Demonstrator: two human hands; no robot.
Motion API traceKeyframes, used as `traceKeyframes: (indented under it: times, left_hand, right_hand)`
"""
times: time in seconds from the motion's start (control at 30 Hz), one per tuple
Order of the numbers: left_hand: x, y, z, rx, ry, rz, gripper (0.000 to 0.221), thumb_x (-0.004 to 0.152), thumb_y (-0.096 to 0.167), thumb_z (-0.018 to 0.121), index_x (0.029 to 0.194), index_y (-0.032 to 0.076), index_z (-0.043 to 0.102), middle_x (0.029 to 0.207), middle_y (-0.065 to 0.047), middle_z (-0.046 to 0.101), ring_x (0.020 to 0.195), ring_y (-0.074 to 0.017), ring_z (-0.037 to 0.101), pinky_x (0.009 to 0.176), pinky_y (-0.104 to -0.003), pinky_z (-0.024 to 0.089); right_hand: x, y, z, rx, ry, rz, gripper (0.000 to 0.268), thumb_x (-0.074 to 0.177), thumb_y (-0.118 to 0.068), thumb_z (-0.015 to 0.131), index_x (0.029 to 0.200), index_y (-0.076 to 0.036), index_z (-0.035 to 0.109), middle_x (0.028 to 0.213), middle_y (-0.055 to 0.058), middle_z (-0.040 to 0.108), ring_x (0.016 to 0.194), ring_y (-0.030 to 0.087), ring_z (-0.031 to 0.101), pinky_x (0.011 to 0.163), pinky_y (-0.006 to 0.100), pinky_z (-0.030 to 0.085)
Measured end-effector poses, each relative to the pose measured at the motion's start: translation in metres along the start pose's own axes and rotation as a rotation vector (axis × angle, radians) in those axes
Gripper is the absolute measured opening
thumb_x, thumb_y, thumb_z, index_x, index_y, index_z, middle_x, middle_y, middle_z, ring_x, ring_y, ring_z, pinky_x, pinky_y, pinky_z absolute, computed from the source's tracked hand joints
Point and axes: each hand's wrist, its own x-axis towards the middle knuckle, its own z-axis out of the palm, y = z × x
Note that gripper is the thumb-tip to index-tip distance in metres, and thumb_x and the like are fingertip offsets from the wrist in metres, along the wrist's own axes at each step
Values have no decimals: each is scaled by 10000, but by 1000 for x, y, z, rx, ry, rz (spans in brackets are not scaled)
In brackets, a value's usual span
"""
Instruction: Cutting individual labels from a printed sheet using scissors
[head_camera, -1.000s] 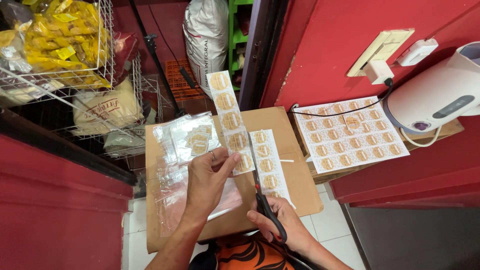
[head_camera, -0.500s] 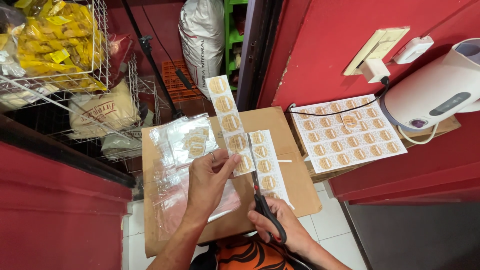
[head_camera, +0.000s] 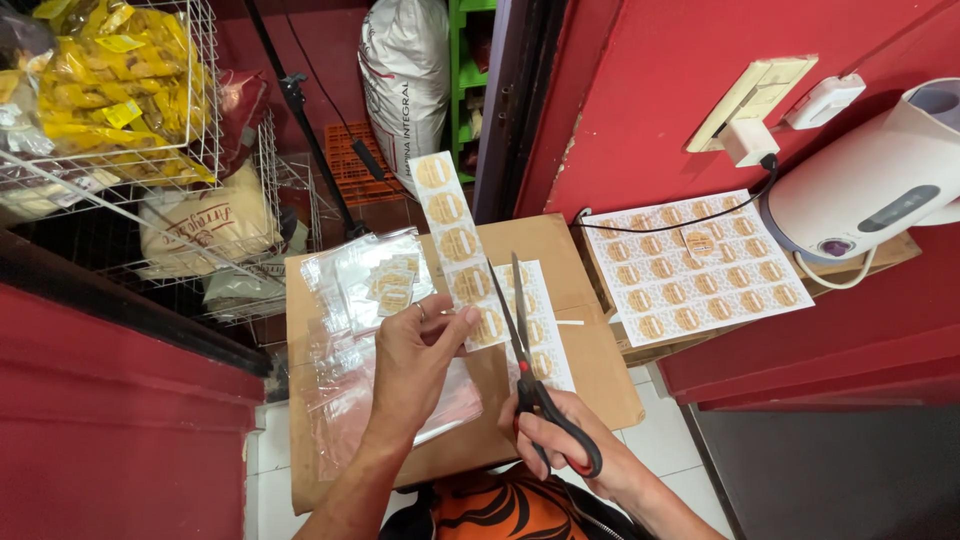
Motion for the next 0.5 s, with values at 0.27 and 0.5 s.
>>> traceKeyframes:
  times: [0.27, 0.5]
  left_hand:
    - [-1, 2, -1, -136, -13, 29, 539, 844, 163, 762, 1277, -121, 613, 784, -149, 774, 643, -136, 673, 583, -248, 599]
    - [-10, 0, 1, -99, -113, 71, 503, 853, 155, 762, 1252, -121, 627, 680, -89, 749, 572, -104, 632, 553, -218, 555]
  right_hand:
    - [-1, 0, 3, 8, -83, -32, 293, 934, -216, 614, 1018, 60, 667, 570, 75, 576, 513, 149, 524, 504, 247, 373]
    - [3, -1, 2, 38, -22, -12, 307, 895, -200, 606, 982, 88, 669, 576, 97, 575, 510, 174, 531, 493, 258, 391]
